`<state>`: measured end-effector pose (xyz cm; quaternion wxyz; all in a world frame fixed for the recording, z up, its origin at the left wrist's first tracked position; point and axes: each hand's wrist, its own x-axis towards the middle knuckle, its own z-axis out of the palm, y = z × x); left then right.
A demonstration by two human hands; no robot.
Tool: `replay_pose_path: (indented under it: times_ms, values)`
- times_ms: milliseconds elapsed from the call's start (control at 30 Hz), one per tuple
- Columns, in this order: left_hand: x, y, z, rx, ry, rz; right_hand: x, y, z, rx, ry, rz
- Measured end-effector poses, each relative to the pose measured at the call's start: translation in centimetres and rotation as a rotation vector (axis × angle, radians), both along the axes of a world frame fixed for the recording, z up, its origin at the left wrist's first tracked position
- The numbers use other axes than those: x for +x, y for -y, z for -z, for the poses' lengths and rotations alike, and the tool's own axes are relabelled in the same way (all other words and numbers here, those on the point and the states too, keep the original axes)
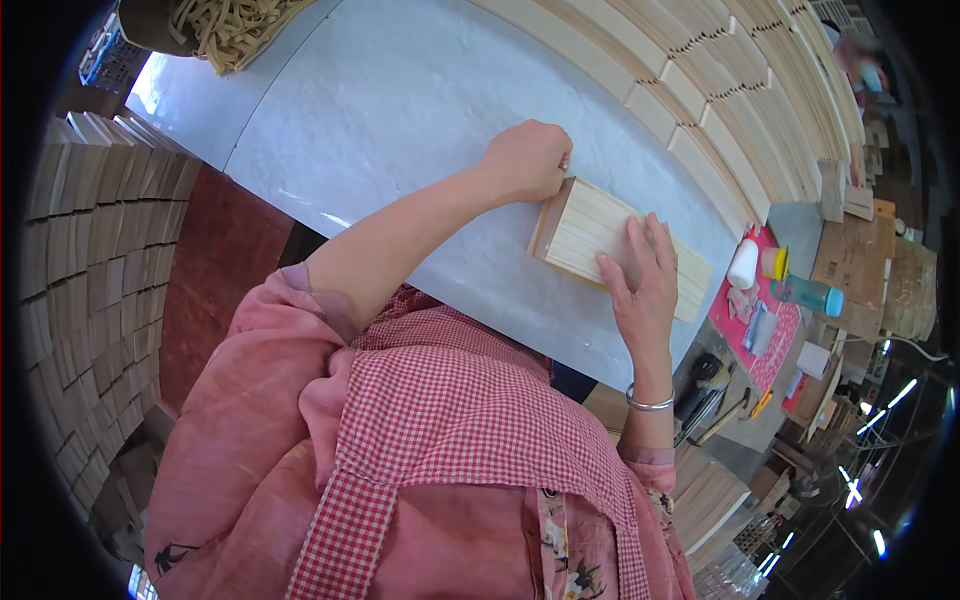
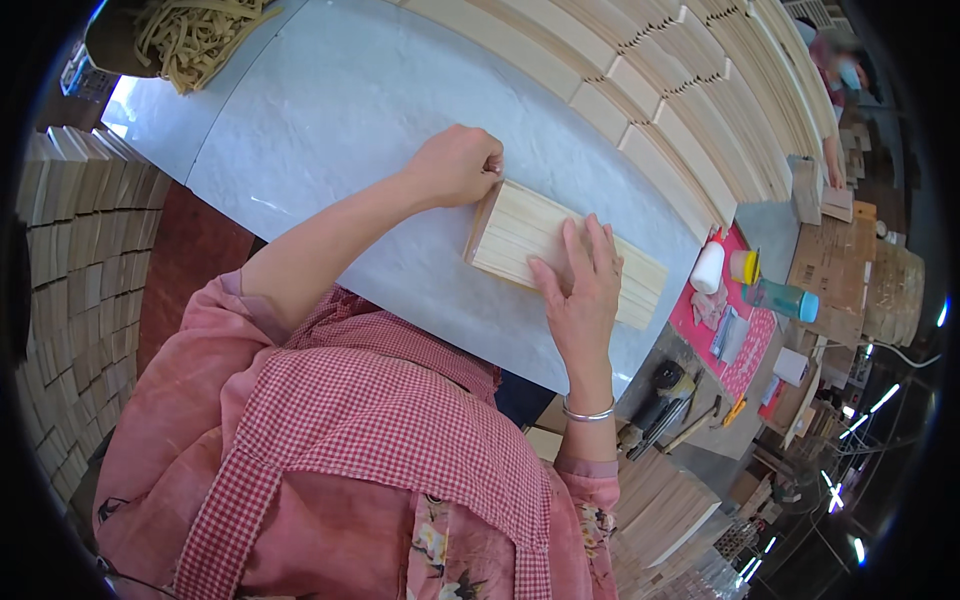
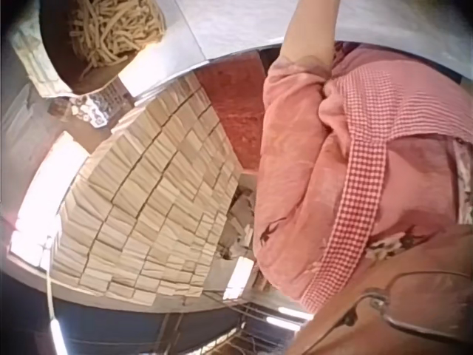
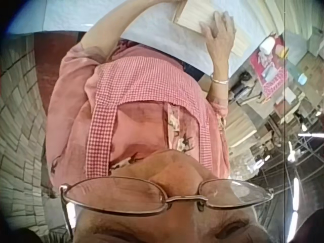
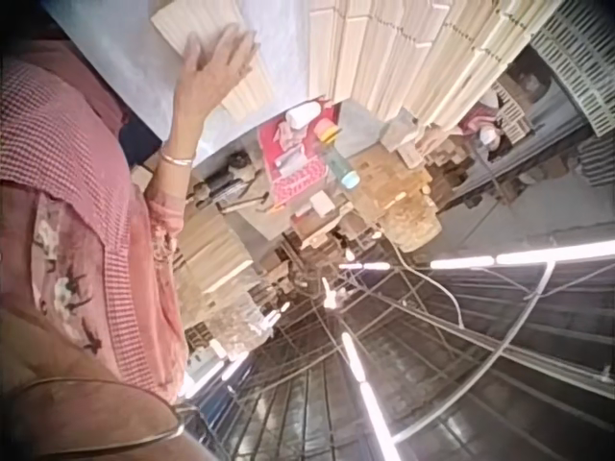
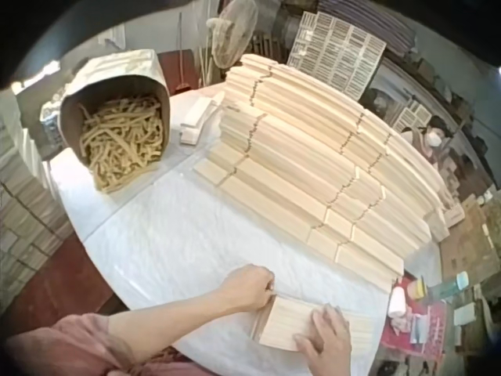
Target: Assembling wooden boxes by applying glue to frames, placing slats, and securing them with a pneumatic staple gun.
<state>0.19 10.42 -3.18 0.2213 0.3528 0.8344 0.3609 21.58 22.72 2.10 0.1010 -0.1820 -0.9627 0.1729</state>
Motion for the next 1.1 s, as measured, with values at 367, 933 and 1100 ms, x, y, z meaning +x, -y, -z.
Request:
replay_pose_path:
  times_ms: [367,933,1100]
  values:
    - [1.5,2.8,0.5,-0.006,-0.141,0.086,0.5,-1.2,0.6,-0.001,-0.068,-0.014]
    - [3.7,6.5,-6.0,0.635,0.677,-0.274,7.7,-4.1,-1.5,-0.647,-0.769,0.510]
    - [3.9,9.4,-3.0,0.666,0.644,-0.276,7.1,-3.8,2.0,-0.789,-0.841,0.491]
